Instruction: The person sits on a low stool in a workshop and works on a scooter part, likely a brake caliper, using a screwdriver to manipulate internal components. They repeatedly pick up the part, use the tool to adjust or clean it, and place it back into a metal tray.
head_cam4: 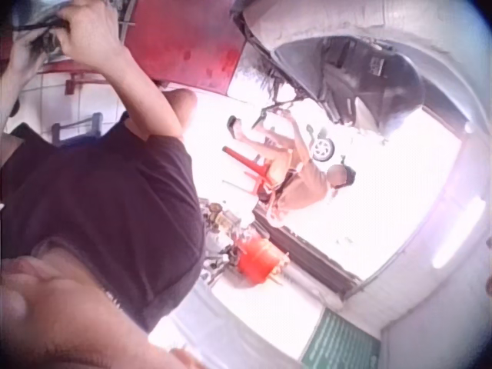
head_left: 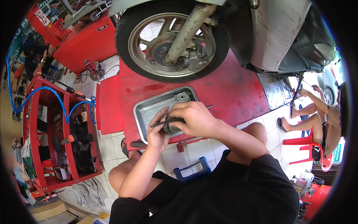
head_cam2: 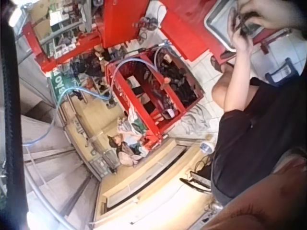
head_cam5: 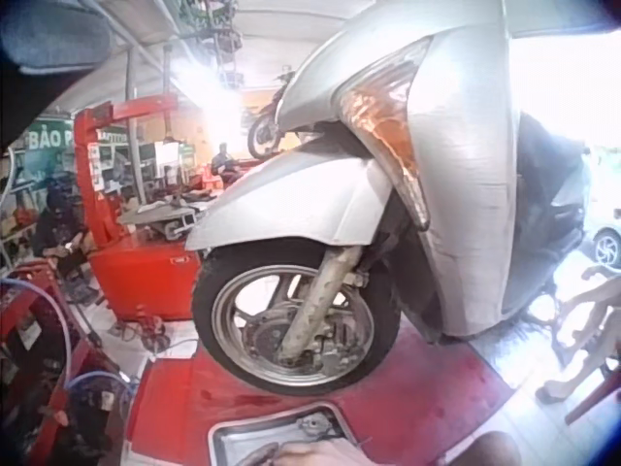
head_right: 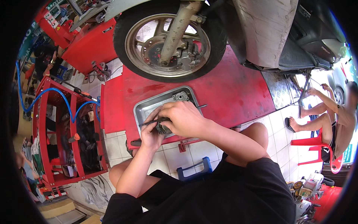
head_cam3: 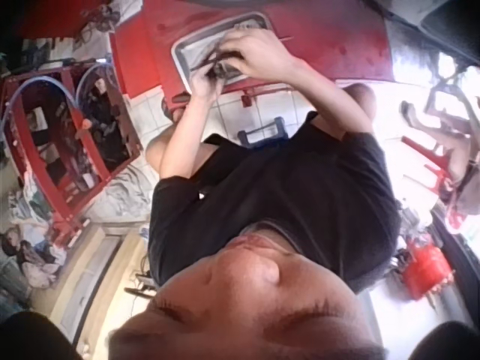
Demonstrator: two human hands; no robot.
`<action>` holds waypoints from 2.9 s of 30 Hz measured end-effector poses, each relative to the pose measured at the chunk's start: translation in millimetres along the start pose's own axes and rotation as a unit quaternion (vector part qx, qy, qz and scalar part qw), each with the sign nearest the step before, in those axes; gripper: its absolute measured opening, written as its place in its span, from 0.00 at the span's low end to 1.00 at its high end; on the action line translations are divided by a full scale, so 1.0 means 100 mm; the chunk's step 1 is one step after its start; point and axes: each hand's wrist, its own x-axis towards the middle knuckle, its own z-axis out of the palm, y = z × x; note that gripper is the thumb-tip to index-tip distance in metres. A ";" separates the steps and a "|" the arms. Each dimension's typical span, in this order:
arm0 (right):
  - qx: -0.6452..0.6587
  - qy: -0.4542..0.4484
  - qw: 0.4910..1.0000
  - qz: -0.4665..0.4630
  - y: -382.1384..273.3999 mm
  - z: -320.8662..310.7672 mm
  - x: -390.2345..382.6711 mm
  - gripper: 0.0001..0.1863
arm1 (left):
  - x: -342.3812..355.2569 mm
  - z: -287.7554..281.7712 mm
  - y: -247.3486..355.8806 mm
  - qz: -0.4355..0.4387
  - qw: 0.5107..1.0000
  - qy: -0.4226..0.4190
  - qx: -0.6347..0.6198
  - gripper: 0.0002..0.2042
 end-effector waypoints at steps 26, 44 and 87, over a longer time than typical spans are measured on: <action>0.011 -0.019 0.997 0.069 0.06 0.03 -0.12 0.15 | -0.06 0.04 -0.01 -0.029 0.999 -0.030 0.009 0.27; 0.036 -0.021 0.997 0.070 0.12 0.09 -0.14 0.15 | -0.04 0.00 0.00 -0.040 0.999 -0.031 0.013 0.27; -0.013 -0.040 0.994 0.098 0.06 0.07 -0.15 0.17 | -0.05 0.01 -0.01 -0.069 0.997 -0.022 0.017 0.29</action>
